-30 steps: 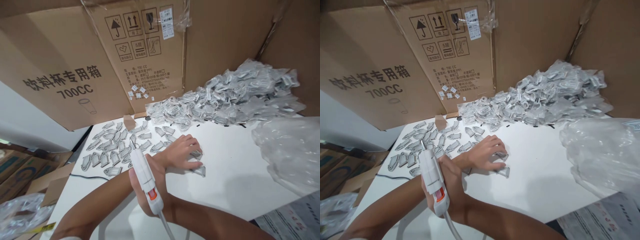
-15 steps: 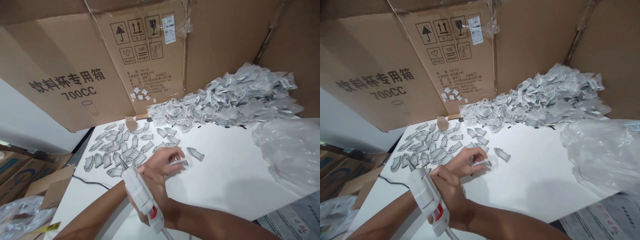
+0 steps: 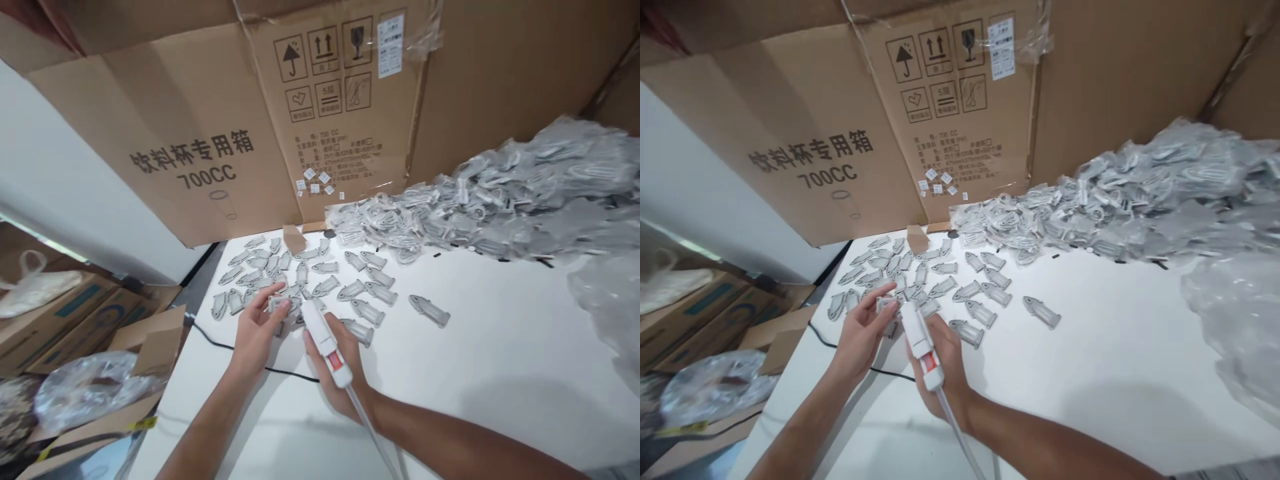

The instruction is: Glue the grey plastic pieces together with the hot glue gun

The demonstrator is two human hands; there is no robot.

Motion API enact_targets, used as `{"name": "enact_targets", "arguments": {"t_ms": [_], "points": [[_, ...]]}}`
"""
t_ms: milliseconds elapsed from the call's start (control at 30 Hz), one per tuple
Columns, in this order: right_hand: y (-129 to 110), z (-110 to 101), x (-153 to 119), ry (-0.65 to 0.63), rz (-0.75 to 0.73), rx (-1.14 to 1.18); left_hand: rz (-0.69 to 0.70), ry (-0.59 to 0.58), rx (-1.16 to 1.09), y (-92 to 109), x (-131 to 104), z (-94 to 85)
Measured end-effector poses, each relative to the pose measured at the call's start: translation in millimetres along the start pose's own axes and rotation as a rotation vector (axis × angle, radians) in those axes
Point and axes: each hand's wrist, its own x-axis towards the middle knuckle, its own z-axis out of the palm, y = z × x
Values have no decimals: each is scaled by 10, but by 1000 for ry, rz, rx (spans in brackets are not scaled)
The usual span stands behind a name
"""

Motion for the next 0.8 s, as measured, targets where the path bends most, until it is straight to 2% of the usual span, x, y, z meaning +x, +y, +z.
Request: {"name": "enact_targets", "arguments": {"t_ms": [100,200,300,467,800], "points": [[88,13,-23,-7,93,7,-78,-40,-102,-61,-40,-38],[124,5,-37,-14,168,-13,-32,-7,-66,-78,-53,-44],[122,-20,-36,-49,170,-89,-5,31,-6,-84,-57,-50],[144,-49,-29,-81,144,-175,-44,95,-72,-79,-59,-73],[97,-36,-14,-118,190,-204,-207,5,-195,-48,-115,-50]]}}
